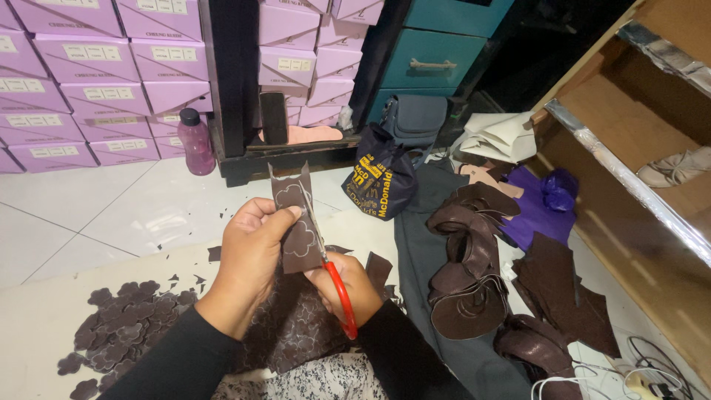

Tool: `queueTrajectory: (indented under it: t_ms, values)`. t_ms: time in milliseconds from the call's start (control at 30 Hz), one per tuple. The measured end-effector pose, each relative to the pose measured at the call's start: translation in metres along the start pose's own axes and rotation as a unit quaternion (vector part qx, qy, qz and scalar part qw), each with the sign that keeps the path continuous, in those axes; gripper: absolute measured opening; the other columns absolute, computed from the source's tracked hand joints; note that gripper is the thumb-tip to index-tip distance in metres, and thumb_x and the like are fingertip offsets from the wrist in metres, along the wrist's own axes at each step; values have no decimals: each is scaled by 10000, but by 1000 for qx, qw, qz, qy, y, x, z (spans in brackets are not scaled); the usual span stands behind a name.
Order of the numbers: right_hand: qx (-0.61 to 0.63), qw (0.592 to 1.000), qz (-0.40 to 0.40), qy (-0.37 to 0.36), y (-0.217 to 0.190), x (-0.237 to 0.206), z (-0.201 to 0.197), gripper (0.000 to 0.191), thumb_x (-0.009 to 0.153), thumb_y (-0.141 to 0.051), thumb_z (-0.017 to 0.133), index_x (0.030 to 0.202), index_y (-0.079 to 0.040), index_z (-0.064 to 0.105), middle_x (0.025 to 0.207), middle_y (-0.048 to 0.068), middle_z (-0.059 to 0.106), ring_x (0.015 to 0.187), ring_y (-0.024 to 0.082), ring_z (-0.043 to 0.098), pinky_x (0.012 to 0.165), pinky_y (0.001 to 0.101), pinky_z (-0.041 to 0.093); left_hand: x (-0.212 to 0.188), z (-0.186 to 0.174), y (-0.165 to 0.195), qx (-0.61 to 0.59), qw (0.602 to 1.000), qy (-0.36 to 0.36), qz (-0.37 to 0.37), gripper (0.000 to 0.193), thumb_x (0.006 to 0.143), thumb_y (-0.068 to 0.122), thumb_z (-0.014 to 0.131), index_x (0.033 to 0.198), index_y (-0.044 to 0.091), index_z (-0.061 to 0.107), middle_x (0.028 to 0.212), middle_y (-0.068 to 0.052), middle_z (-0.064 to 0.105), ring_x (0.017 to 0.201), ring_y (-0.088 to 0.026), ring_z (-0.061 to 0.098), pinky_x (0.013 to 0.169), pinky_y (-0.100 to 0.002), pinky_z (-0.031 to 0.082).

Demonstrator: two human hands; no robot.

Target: The person uses red-handled scissors to cut flower-shaped pieces from a brown patterned fabric. They hold the fabric with the left hand and cut along the outlines, then place the cut pieces into a growing pile on the floor.

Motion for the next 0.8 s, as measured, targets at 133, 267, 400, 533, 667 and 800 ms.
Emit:
queueTrajectory:
  t_ms: [133, 267, 400, 533, 667, 800]
  values:
    - [-21, 1000, -10, -4, -1, -1, -1, 128, 948, -133, 604, 913, -16, 645, 551, -30, 478, 431, 71, 429, 417, 247, 333, 0, -2, 0, 3, 1000, 6, -6, 110, 888, -6, 685, 934, 24, 589, 869, -78, 703, 724, -122, 664, 662, -251, 555]
    - [-31, 999, -12, -4, -1, -1, -2, 131, 947, -130, 619, 913, -4, 638, 562, -26, 489, 442, 76, 445, 428, 253, 349, 0, -3, 2, 10, 1000, 8, -10, 104, 887, -11, 675, 939, 22, 591, 865, -79, 705, 709, -124, 658, 638, -255, 551]
    - [-52, 998, -28, -21, -2, 3, -2, 132, 930, -131, 611, 989, -26, 664, 630, -28, 523, 474, 68, 461, 447, 239, 366, 1, 1, 4, 21, 1000, -19, -9, 131, 887, -15, 672, 982, 27, 593, 873, -74, 699, 714, -115, 655, 648, -249, 552]
    - [-30, 996, -43, -67, 1, 3, 1, 167, 910, -99, 580, 1057, -36, 629, 743, -31, 563, 576, 61, 513, 525, 229, 423, -2, 8, 0, 59, 996, -61, -38, 149, 880, -9, 671, 1017, 19, 622, 886, -64, 705, 742, -110, 662, 686, -258, 560]
    - [-6, 998, 3, -60, 12, 5, -5, 132, 943, -114, 574, 1013, -7, 608, 702, -13, 534, 568, 73, 504, 515, 235, 409, -4, 9, -1, 93, 990, -83, -69, 151, 868, 21, 675, 1015, 29, 642, 886, -48, 722, 752, -117, 671, 696, -270, 551]
    - [25, 996, 17, -89, 10, 0, -4, 141, 976, -134, 574, 1005, 1, 600, 696, 1, 508, 571, 80, 485, 528, 236, 396, 0, 3, 11, 118, 990, -66, -41, 121, 906, 71, 687, 1014, 30, 650, 881, -42, 716, 732, -84, 642, 665, -237, 508]
Point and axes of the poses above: each hand's wrist, its own x-axis towards the middle knuckle, its own z-axis out of the palm, y = z × x, the point moved 9 cm from there along x, towards the middle knuckle
